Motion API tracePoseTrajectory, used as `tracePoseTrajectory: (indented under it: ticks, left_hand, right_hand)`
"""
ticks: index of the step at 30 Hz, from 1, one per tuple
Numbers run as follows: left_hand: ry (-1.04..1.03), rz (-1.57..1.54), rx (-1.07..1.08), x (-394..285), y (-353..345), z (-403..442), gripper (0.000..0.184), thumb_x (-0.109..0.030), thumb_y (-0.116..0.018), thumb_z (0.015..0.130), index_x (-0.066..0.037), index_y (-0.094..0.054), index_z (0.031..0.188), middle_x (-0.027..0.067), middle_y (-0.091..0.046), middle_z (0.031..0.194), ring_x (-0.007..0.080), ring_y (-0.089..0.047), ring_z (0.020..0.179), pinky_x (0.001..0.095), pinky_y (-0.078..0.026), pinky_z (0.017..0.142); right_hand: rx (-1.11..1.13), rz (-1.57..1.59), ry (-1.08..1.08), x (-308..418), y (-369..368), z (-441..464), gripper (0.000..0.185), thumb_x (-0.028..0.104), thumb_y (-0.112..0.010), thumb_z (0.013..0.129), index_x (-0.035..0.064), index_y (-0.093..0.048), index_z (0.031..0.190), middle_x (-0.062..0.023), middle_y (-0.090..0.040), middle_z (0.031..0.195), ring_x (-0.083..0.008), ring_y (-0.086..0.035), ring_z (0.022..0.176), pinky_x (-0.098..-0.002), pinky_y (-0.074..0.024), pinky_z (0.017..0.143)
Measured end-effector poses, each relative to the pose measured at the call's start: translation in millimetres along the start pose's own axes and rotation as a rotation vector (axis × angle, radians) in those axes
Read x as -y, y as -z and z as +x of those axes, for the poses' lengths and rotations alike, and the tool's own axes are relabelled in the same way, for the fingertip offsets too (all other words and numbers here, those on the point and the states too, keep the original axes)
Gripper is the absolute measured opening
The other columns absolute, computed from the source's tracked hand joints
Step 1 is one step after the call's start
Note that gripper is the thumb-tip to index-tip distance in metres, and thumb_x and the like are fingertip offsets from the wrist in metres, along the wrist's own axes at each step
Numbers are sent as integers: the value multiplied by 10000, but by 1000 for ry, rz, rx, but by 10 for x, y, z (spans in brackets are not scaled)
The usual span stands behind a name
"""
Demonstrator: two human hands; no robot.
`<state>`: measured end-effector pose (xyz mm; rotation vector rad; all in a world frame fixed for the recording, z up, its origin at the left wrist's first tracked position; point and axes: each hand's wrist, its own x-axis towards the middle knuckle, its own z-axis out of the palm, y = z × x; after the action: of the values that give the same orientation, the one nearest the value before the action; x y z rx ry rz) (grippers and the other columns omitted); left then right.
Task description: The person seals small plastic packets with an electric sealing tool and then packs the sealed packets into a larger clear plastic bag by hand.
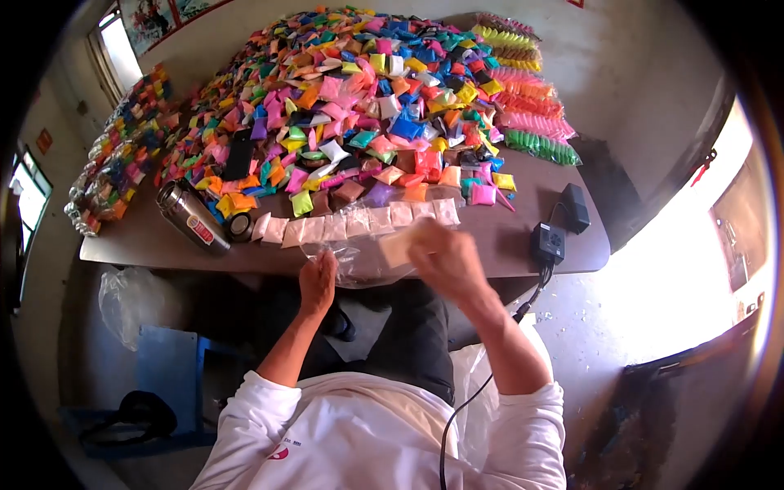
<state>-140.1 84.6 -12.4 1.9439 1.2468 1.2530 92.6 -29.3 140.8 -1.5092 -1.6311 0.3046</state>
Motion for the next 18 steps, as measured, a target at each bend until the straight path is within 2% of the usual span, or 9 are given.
tracePoseTrajectory:
  ticks: [1, 2, 3, 8, 10, 11, 14, 16, 18]
  left_hand:
    - [21, 30, 31, 44, -5, -2, 438, -329, -450, 1004, 20, -600, 787, 265, -590, 708, 460, -603, 714, 480, -447, 578]
    - [43, 59, 61, 112, -28, -4, 442, -337, -450, 1006, 19, -606, 795, 265, -593, 712, 460, -603, 715, 482, -445, 579]
    - [17, 23, 44, 266, -82, -20, 427, -341, -458, 1007, 19, -612, 837, 268, -602, 725, 466, -604, 730, 491, -449, 594]
    - [26, -70, 29, 58, -12, -20, 365, -299, -473, 1008, 16, -620, 899, 273, -622, 789, 477, -608, 797, 512, -462, 659]
    - [41, -81, 4, -27, -15, -2, 344, -281, -477, 1002, 9, -629, 894, 271, -631, 819, 481, -607, 821, 511, -465, 690]
    - [37, -48, -19, -26, -30, 3, 322, -268, -481, 997, 0, -627, 893, 267, -633, 826, 483, -603, 828, 511, -465, 702]
    - [68, -31, -29, -133, 2, 0, 304, -254, -483, 994, -2, -621, 894, 267, -633, 826, 485, -601, 828, 510, -463, 700]
    - [66, -44, -35, -98, -29, -25, 317, -265, -487, 998, 3, -623, 897, 261, -638, 821, 479, -605, 812, 505, -463, 697]
    - [104, -145, -29, -52, -81, -24, 482, -415, -441, 1048, -6, -597, 847, 141, -588, 689, 286, -568, 654, 404, -455, 649]
  right_hand:
    - [17, -78, 89, -138, -221, 48, 136, 159, -615, 830, 32, -613, 879, -202, -642, 740, -398, -647, 688, -459, -525, 643]
    - [10, -107, 46, -102, -373, 71, 157, 196, -632, 832, 50, -628, 891, -212, -658, 750, -418, -656, 717, -477, -535, 649]
    - [4, -142, 73, -177, -554, 101, 174, 215, -636, 833, 48, -626, 882, -215, -659, 743, -420, -655, 698, -483, -536, 635]
    - [87, -224, 127, -349, -1175, 148, 233, 263, -642, 843, 32, -613, 853, -224, -660, 728, -423, -648, 643, -501, -530, 583]
    - [62, -232, 221, -259, -1272, 98, 238, 261, -664, 848, 42, -603, 919, -180, -635, 644, -420, -640, 621, -497, -519, 573]
    - [161, -224, 132, -227, -1280, 50, 307, 284, -657, 870, 18, -580, 1001, -219, -663, 738, -429, -657, 706, -505, -529, 636]
    - [111, -17, 141, -202, -1350, -15, 367, 303, -647, 886, -3, -556, 1067, -259, -672, 846, -437, -661, 809, -514, -525, 707]
    - [73, -22, 152, -267, -1407, -37, 354, 293, -626, 886, -13, -549, 1046, -265, -667, 853, -447, -652, 847, -520, -520, 744]
    - [28, -36, 161, -298, -1426, -29, 342, 283, -605, 885, -23, -542, 1024, -270, -663, 859, -457, -644, 885, -526, -515, 781]
